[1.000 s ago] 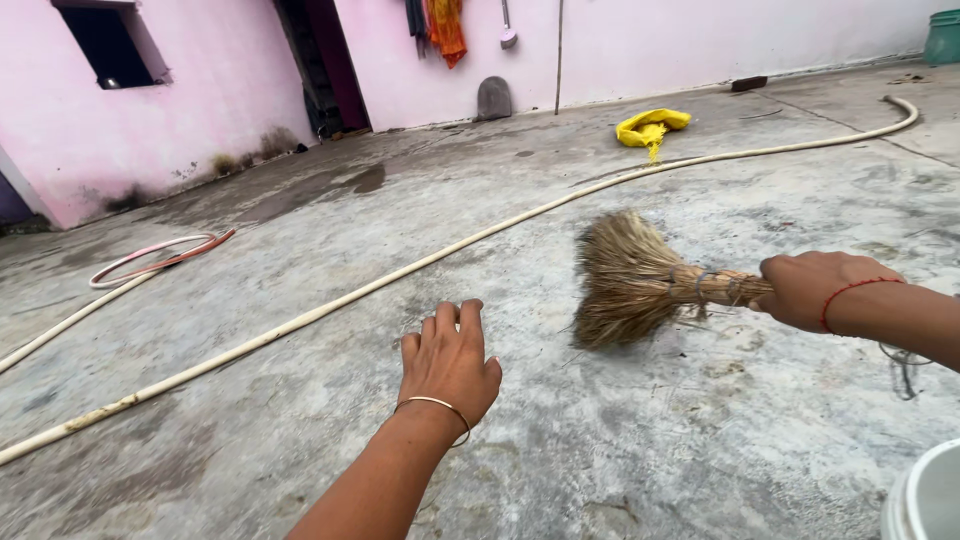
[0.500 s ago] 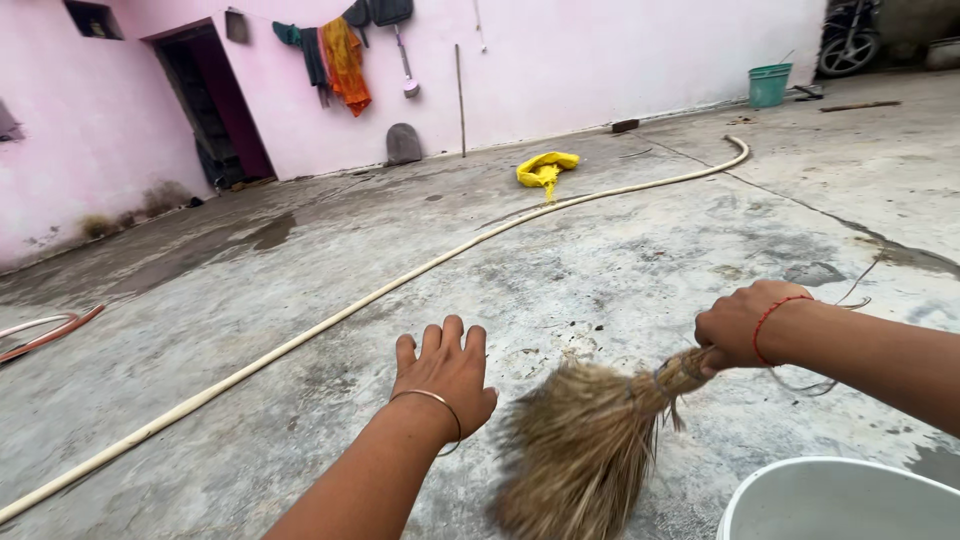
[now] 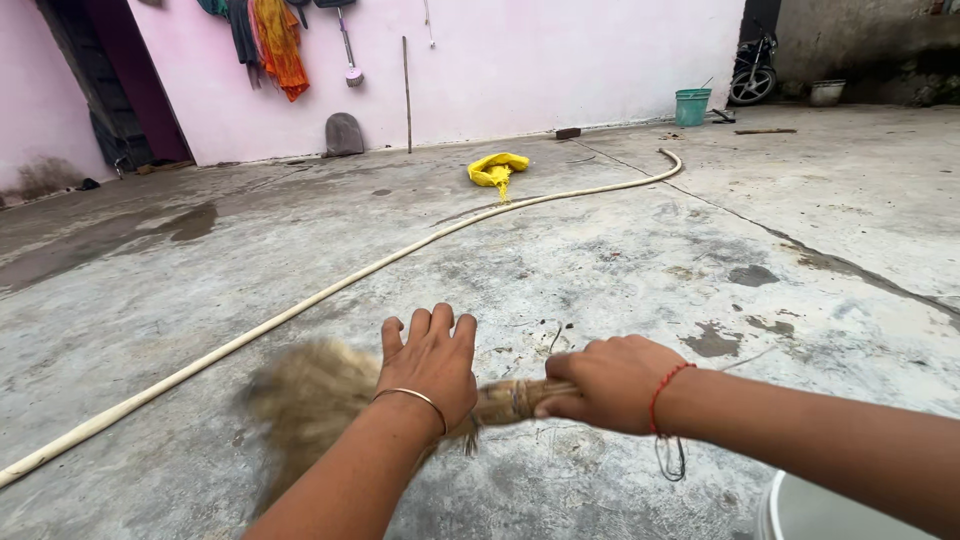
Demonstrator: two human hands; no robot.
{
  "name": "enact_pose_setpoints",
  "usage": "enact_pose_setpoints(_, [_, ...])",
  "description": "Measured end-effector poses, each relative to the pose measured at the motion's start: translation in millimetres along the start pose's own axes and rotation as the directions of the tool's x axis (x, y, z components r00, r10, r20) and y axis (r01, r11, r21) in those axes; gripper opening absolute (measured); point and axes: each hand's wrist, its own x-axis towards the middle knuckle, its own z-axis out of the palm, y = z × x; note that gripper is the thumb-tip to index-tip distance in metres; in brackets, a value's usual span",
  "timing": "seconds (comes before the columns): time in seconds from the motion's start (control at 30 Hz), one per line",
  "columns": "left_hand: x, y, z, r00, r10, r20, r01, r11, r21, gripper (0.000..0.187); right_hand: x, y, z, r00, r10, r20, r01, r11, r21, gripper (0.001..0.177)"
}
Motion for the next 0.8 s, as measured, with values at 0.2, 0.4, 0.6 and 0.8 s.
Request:
enact_pose_setpoints(0.2, [8,-24,14,0.992,0.015,0.129,-0.020,0.999,0.038,0.048,17,20,31,0.975,-0.017,0.223,0.097,0.931,-0.352,0.050])
enact_pose_setpoints(0.4, [6,-38,21,0.987,-0.027,0.161,0.025,1.000,0.014,0.052,72,69,15,0.872,0.457,0.173,-0.403,0.872,-0.277,0.061])
enact_pose_setpoints(0.6, [15,-51,30,0.966,-0.256,0.032,0.255,0.931,-0.261,0.035,100,21,-5,0.866,0.488,0.112,-0.498,0.861,0.101,0.055])
enact_pose_setpoints(0.8, [19,-59,35,0.796,-0.605,0.002,0.487,0.639,-0.595,0.035,96,-101,10,0.900,-0.029,0.434,-0.273,0.739,0.615,0.031])
